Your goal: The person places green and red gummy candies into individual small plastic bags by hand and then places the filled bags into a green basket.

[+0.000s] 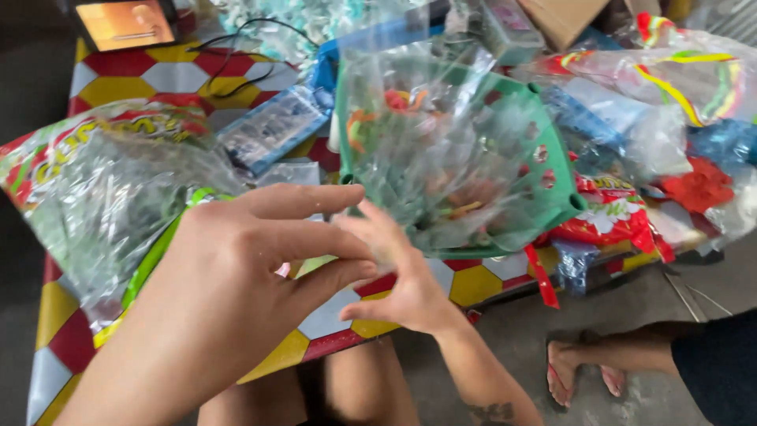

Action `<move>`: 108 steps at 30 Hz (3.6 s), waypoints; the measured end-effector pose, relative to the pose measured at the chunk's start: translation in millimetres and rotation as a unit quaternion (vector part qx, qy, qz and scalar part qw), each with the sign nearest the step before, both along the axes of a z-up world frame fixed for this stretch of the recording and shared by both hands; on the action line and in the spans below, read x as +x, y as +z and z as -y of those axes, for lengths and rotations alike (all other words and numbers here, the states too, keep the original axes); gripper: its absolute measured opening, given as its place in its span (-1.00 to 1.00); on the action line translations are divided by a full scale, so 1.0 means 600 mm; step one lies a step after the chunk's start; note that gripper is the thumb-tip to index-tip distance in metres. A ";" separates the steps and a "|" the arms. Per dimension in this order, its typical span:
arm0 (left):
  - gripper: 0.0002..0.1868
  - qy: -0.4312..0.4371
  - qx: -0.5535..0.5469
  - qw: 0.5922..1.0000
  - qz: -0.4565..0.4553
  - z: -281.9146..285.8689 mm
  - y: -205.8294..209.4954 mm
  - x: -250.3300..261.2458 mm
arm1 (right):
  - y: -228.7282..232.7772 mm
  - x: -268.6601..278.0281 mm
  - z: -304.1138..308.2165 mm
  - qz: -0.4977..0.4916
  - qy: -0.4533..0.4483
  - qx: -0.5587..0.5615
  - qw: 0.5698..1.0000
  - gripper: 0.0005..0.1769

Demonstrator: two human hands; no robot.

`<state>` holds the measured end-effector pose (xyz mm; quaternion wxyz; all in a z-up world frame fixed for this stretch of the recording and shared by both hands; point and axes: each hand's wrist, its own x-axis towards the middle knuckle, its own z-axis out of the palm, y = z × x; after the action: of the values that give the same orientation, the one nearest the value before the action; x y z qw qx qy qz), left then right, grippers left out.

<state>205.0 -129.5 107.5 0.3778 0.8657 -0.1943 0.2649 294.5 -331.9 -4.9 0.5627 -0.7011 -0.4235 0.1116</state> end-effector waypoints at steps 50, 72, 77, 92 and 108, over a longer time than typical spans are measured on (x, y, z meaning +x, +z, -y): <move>-0.90 0.239 0.226 0.944 -0.018 0.017 -0.308 0.080 | 0.122 0.028 0.019 0.361 -0.064 -0.025 0.930 -0.66; -0.87 -0.014 0.023 0.999 -0.028 -0.063 -0.309 -0.148 | -0.054 -0.068 -0.055 0.078 0.233 -0.175 0.953 -0.84; -0.68 -0.070 0.044 0.996 -0.037 -0.084 -0.268 -0.155 | -0.054 -0.039 -0.067 0.209 0.243 -0.122 0.939 -0.69; -0.60 0.186 0.081 0.925 -0.321 -0.431 -0.469 -0.421 | -0.124 -0.039 -0.250 0.082 0.139 -0.228 0.960 -0.80; -0.32 0.089 -0.019 0.958 -0.272 -0.294 -0.374 -0.401 | -0.202 0.066 -0.419 0.213 0.016 -0.275 0.937 -0.62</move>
<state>-35.4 46.9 -116.7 0.4078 0.9114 -0.0015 0.0552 334.2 -80.8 -126.1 0.2429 -0.8287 -0.4978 0.0805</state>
